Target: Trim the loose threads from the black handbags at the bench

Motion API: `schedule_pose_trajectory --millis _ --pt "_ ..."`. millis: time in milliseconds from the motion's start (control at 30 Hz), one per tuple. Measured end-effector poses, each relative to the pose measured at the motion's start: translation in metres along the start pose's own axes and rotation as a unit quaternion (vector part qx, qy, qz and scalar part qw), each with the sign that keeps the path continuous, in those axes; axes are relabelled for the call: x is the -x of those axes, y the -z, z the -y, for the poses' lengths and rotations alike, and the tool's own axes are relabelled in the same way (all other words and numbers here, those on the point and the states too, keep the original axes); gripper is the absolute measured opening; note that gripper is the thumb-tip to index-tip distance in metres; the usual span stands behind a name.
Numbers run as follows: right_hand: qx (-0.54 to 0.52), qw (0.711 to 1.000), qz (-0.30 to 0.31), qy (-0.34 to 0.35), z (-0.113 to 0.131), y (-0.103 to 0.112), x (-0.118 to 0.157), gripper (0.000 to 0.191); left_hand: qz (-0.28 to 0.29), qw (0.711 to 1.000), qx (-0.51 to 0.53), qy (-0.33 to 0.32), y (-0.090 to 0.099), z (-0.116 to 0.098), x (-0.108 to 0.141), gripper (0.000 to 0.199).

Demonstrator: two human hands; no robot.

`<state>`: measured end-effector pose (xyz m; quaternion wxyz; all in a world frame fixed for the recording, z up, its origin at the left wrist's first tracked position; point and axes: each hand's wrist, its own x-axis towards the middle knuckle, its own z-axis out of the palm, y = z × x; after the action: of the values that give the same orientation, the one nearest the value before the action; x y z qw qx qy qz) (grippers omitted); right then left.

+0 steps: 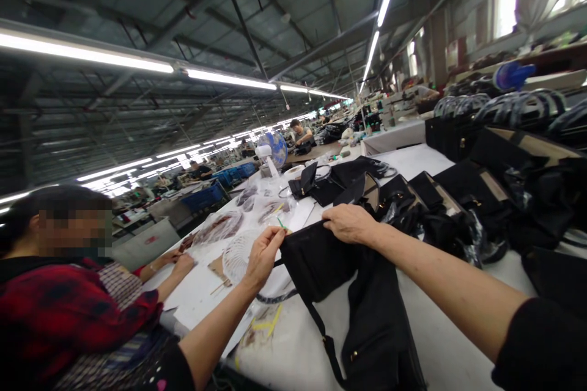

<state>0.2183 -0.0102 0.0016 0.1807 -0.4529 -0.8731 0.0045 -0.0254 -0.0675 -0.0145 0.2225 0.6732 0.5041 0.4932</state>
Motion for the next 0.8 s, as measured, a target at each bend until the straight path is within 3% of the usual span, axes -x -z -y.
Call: schedule_pose_trajectory --millis 300,467,667,800 --pt "-0.013 1.0 0.0 0.017 0.004 0.003 0.006 0.025 -0.031 0.992 -0.113 -0.054 -0.006 0.004 0.008 0.023" --pt "-0.006 1.0 0.004 0.026 0.011 0.006 0.001 0.027 -0.038 0.991 -0.118 -0.058 -0.009 0.003 0.008 0.021" --pt "0.004 0.993 0.019 0.115 0.025 0.008 -0.007 0.023 -0.026 0.992 -0.119 -0.044 -0.011 -0.001 0.014 0.022" --pt "0.017 0.994 0.023 0.102 0.032 0.008 -0.006 0.023 -0.03 0.99 -0.128 -0.054 -0.011 -0.003 0.019 0.02"
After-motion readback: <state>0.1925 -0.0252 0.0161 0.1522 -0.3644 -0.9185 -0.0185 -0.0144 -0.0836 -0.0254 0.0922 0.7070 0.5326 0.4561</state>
